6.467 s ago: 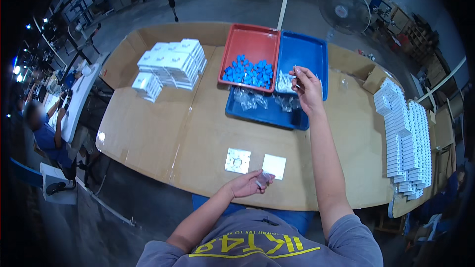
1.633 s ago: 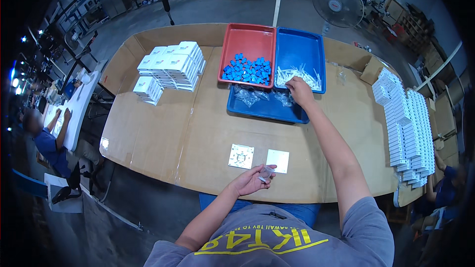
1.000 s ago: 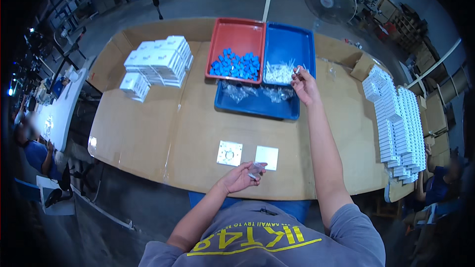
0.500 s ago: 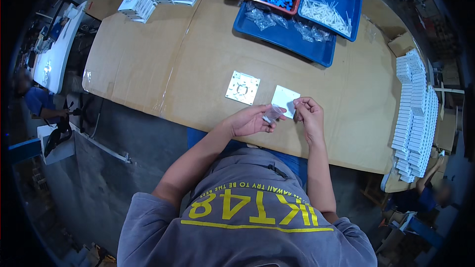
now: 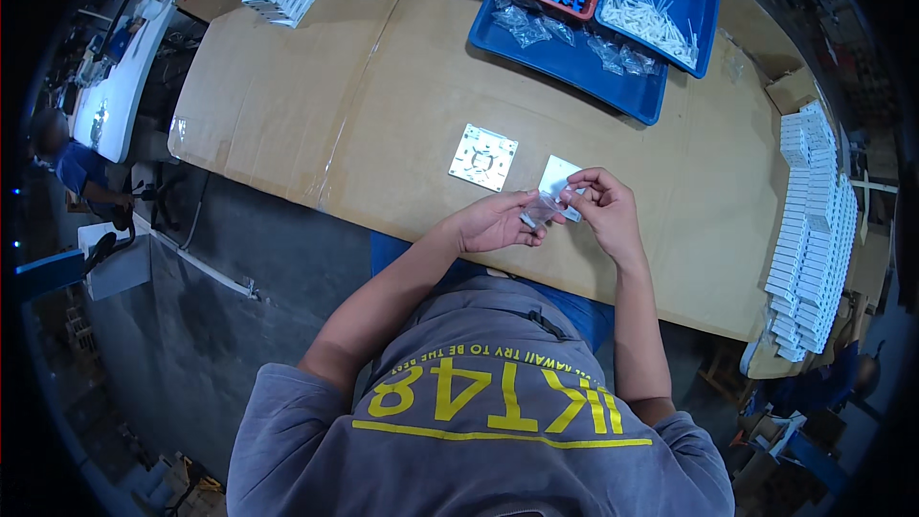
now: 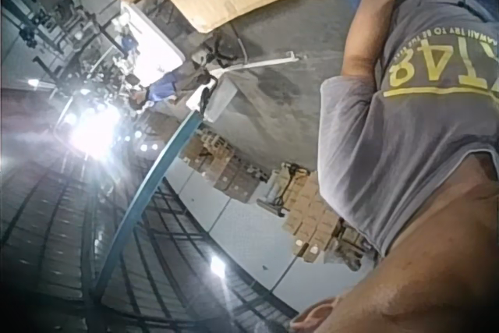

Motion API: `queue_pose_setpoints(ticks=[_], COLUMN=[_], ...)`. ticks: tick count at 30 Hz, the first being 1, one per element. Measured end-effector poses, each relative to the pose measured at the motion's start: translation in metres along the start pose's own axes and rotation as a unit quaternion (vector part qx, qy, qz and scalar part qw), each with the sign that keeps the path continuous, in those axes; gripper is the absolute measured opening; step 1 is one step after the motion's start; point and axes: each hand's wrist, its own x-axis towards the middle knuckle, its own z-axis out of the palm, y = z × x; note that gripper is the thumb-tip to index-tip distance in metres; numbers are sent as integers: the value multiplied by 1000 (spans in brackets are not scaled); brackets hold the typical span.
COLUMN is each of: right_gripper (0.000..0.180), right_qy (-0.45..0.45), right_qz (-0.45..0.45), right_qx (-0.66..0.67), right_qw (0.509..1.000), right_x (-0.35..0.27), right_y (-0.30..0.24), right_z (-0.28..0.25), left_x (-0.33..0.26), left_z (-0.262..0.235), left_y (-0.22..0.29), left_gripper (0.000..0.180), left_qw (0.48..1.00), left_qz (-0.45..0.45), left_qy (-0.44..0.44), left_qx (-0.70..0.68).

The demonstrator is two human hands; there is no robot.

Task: Assembling small plastic parts into a white housing.

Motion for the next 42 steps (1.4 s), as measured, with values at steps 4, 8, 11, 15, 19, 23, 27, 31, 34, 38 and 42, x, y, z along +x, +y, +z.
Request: queue_pose_setpoints(ticks=[4,8,11,15,19,23,27,31,34,38,42], right_gripper=[10,12,15,18,16,25,23,20,18,18,19], right_qy=[-40,-88,-137,-228,-256,-245,-225,-229,-223,-196,-191], right_qz=[-3,-57,-92,-115,-98,27,25,-58,-59,-68,-47], right_qx=[-116,-215,-225,-267,-229,-172,-92,-133,-123,-127,-105], right_qw=[992,971,960,929,934,954,970,963,965,970,975], right_x=[1,4,10,14,11,6,-1,0,2,2,1], right_y=[-3,-18,-16,-22,-25,-34,-48,-58,-62,-69,-70], right_z=[-4,-3,-6,-6,-1,-2,-2,-8,-11,-12,-14], left_x=[0,2,2,1,-2,-6,-19,-23,-19,-19,-16], left_z=[-3,-6,-5,-11,-16,6,47,68,76,84,86], left_y=[0,-1,-2,-5,-9,-4,15,25,27,25,24], left_gripper=[44,42,41,40,41,39,40,43,43,42,47], left_qw=[1000,1000,1000,1000,999,999,998,994,987,981,995], left_qz=[-2,-5,-7,-6,9,21,35,38,22,55,52], left_qy=[2,3,3,4,3,-3,-4,-9,2,13,27], left_qx=[-2,-8,-1,19,32,46,50,100,158,185,85])
